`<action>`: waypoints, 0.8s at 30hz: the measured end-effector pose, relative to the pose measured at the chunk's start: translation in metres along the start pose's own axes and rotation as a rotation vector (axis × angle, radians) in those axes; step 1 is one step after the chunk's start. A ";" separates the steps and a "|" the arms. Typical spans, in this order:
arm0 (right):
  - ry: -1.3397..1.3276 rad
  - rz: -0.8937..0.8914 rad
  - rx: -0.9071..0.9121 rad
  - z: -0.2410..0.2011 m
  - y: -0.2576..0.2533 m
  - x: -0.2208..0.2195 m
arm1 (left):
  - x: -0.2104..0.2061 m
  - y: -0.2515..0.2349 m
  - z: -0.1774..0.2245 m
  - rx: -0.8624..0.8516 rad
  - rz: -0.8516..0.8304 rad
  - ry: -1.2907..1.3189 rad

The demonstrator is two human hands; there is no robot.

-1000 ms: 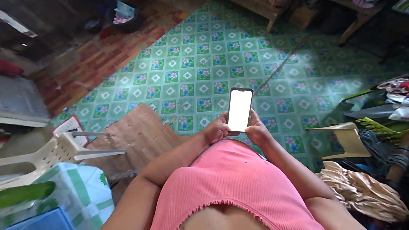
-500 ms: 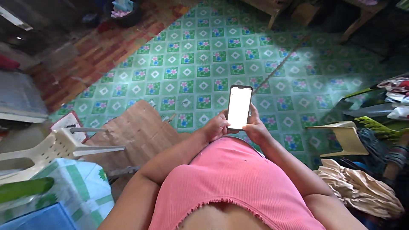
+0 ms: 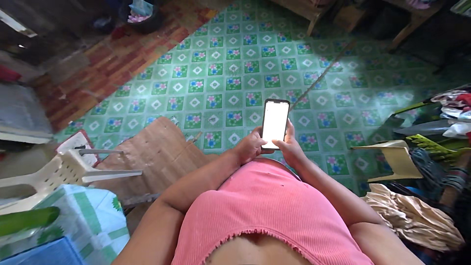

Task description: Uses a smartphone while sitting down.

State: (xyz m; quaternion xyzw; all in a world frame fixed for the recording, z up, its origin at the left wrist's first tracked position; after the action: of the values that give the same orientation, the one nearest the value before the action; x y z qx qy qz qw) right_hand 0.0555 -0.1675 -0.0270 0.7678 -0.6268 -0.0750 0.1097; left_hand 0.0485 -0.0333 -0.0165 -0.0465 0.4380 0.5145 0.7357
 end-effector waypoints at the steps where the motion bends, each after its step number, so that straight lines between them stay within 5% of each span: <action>1: 0.043 0.036 -0.017 -0.002 0.000 -0.001 | -0.001 0.000 0.000 -0.002 -0.005 -0.019; 24: -0.130 -0.090 0.048 0.001 -0.002 0.001 | 0.003 -0.002 0.002 0.004 -0.017 0.011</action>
State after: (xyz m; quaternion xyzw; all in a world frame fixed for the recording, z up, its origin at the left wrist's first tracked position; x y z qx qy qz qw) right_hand 0.0572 -0.1680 -0.0285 0.7910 -0.5992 -0.1143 0.0468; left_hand 0.0521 -0.0312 -0.0178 -0.0518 0.4425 0.5071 0.7378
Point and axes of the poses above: each hand's wrist, its own y-axis away from the middle knuckle, its own x-axis out of the back of the hand, z = x × y, the point moved 6 cm from there along -y, towards the middle knuckle, and after that the axes turned 14 degrees about y, right-handed, at the moved point
